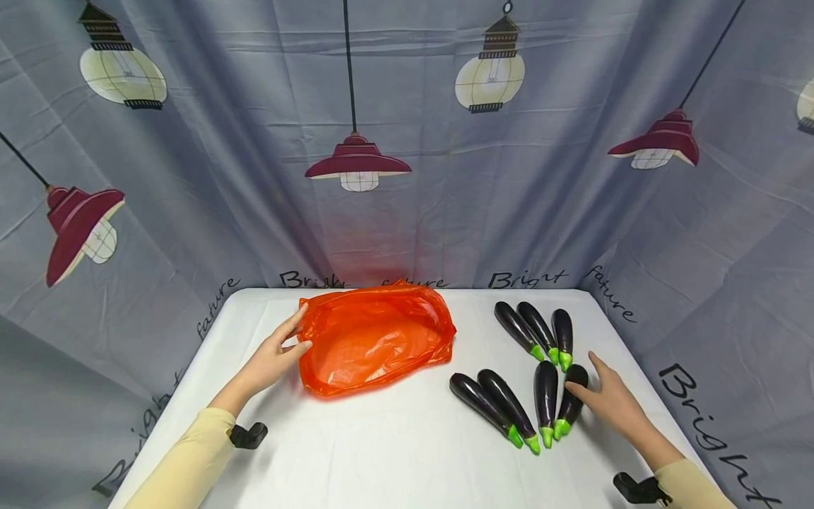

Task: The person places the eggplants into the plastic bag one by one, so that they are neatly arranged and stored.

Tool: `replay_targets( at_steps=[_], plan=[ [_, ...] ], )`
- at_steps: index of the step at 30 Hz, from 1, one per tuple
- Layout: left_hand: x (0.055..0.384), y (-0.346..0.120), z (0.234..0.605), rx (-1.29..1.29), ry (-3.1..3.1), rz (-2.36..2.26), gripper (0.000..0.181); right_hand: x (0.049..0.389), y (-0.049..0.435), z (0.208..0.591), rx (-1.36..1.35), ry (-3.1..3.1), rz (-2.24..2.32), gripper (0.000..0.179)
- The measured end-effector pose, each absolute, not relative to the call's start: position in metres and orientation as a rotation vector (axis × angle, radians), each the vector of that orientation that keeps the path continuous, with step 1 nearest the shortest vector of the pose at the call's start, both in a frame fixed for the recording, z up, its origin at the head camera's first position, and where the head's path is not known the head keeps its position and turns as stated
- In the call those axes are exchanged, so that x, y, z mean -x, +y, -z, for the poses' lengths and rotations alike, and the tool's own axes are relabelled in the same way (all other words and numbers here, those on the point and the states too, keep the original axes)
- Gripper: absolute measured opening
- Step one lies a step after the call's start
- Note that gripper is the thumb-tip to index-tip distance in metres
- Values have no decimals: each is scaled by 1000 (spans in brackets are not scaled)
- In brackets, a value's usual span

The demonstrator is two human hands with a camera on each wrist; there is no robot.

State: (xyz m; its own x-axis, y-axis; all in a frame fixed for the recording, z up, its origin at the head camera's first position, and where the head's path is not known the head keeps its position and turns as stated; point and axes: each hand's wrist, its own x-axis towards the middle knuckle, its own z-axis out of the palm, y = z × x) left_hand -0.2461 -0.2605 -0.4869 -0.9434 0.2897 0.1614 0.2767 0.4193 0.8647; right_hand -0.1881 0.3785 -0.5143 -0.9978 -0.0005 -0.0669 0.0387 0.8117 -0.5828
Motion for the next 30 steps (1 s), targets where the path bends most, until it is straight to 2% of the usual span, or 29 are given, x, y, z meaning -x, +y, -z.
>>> replay_targets(
  at_steps=[12, 19, 30],
  plan=[
    [250, -264, 487, -597, 2667, -1520, 68, 194, 372, 510, -245, 2748, 1090, 101],
    [250, -266, 489, -615, 2670, -1471, 60, 191, 369, 513, -299, 2633, 1236, 106],
    [256, -266, 491, -522, 2595, -1488, 72, 185, 369, 518, -321, 2650, 1154, 112]
  ],
)
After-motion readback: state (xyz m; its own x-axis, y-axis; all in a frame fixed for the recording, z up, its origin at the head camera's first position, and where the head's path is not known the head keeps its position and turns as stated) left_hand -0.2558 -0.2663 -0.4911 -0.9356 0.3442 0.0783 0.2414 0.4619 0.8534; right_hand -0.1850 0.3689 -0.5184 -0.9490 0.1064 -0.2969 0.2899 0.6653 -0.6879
